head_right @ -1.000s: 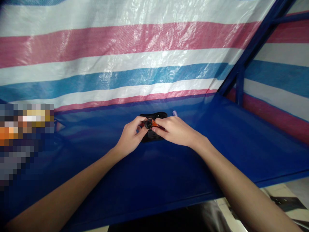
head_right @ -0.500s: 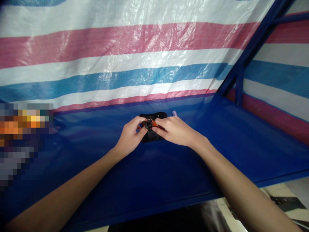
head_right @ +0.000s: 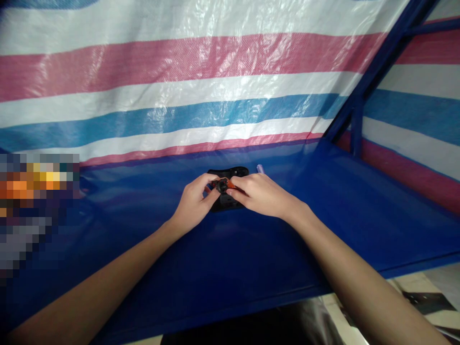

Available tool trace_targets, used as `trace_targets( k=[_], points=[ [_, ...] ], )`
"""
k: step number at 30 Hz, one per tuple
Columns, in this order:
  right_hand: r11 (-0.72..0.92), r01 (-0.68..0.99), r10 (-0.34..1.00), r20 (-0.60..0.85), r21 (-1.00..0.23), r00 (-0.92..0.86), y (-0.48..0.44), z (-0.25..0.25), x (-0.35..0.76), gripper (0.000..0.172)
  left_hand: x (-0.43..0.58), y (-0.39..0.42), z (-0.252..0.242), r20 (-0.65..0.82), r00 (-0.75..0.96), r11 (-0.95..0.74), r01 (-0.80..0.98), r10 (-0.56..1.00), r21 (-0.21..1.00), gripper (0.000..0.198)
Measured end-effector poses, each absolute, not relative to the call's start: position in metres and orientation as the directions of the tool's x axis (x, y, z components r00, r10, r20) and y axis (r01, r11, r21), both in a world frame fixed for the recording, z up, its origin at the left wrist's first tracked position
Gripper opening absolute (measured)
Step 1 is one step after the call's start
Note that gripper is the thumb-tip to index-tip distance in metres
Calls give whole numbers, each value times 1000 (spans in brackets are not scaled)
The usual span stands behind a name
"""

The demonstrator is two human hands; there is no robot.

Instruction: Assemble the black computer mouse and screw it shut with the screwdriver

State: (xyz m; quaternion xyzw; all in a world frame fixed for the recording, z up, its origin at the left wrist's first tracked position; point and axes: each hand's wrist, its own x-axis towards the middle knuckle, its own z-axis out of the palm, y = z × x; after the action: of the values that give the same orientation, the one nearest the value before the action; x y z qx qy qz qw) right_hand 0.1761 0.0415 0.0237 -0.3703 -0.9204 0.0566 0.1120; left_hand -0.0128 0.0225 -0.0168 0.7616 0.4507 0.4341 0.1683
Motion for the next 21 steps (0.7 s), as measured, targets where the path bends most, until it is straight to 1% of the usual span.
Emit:
trace_targets(
  k=[5,12,21],
  points=[
    [714,673,699,160,-192,-697,42,23,176,25,-13,22,-17,501,185,-517,516,846,683,13],
    [708,679,705,157,-192,-691,43,23,176,26,-12,22,-18,506,168,-508,542,846,670,10],
    [703,684,710,146,-194,-689,43,23,175,24,-12,23,-19,506,133,-482,575,852,661,12]
  ],
)
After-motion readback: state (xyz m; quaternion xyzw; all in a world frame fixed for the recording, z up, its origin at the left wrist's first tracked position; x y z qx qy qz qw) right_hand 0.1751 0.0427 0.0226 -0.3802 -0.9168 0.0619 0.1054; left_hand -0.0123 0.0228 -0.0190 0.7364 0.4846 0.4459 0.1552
